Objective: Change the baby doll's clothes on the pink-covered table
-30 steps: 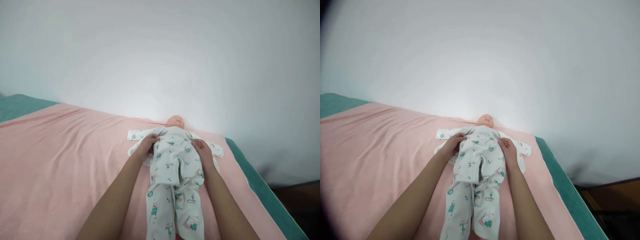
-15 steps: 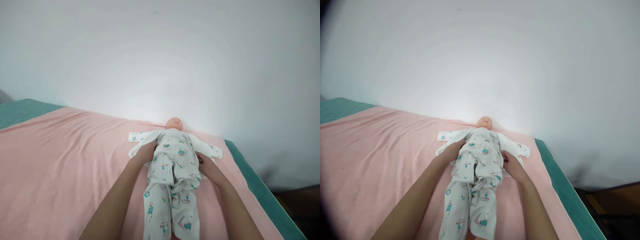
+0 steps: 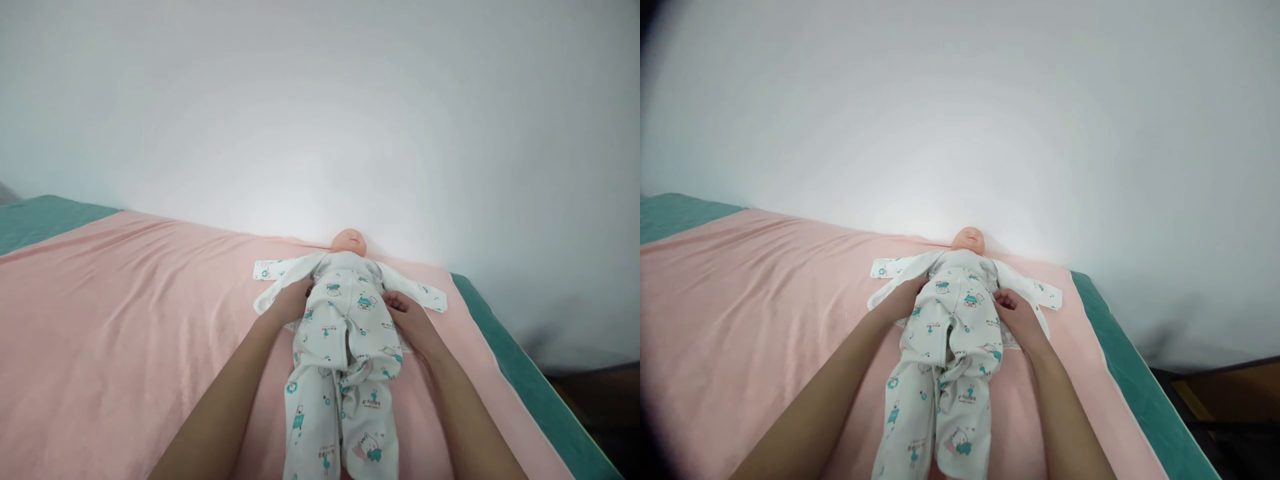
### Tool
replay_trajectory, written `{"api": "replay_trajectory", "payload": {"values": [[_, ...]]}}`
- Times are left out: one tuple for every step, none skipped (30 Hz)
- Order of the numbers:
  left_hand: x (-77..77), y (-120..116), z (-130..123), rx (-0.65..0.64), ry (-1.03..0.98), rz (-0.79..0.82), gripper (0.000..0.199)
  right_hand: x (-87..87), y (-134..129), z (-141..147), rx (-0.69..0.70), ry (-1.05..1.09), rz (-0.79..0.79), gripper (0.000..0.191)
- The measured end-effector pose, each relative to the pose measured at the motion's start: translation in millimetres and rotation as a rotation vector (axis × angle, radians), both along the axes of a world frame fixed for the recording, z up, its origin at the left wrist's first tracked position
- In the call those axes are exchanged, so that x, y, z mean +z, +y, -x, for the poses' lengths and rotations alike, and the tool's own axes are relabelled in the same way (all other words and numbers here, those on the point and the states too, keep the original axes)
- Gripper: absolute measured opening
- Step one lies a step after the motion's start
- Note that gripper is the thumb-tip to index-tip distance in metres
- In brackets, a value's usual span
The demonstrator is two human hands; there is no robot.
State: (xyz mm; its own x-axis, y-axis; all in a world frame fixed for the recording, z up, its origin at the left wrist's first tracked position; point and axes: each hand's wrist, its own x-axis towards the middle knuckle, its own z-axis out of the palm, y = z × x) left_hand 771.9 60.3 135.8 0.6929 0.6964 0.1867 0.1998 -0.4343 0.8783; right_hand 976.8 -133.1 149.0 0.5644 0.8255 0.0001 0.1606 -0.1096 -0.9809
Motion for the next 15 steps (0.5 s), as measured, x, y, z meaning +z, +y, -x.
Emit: {"api": "replay_trajectory", "payload": {"values": [[1.4,-1,0,-0.026,0.040,-0.061,0.011,-0.2,1,0,0.004,-0.009,0.004,0.031],[3.1,-1,0,-0.044,0.089,-0.109,0.010,0.1,1,1,-0.003,-0.020,0.004,0.030],[4.9,-1,0,-0.030,0.127,-0.122,0.009,0.6,2,1,-0.023,-0.035,0.006,0.029],[6.7,-2,0,0.001,0.168,-0.123,0.009,1.2,2,2,-0.054,-0.058,0.012,0.028],[8.2,-2,-1,0.047,0.208,-0.124,0.010,1.7,2,2,-0.097,-0.092,0.023,0.027],[9.2,-3,-2,0.105,0.245,-0.128,0.011,1.8,3,2,-0.148,-0.132,0.039,0.026],[9.6,-4,-3,0.167,0.274,-0.135,0.013,1.3,3,1,-0.205,-0.177,0.058,0.027],[9.4,-5,-4,0.222,0.294,-0.142,0.013,0.2,3,0,-0.258,-0.225,0.079,0.028],[8.6,-7,-5,0.262,0.303,-0.148,0.013,-1.5,4,-1,-0.298,-0.274,0.101,0.027],[7.4,-8,-6,0.281,0.304,-0.148,0.011,-3.5,5,-2,-0.320,-0.327,0.123,0.026],[6.1,-10,-7,0.281,0.297,-0.137,0.008,-5.4,6,-3,-0.321,-0.379,0.144,0.024],[5.0,-11,-8,0.265,0.269,-0.108,0.005,-6.8,7,-4,-0.306,-0.423,0.161,0.023],[4.2,-12,-9,0.238,0.221,-0.065,0.005,-7.5,8,-4,-0.276,-0.456,0.174,0.022],[4.1,-12,-9,0.211,0.159,-0.014,0.008,-7.3,9,-4,-0.236,-0.472,0.182,0.022],[4.6,-12,-10,0.187,0.098,0.037,0.010,-6.0,10,-4,-0.194,-0.467,0.181,0.023]]}}
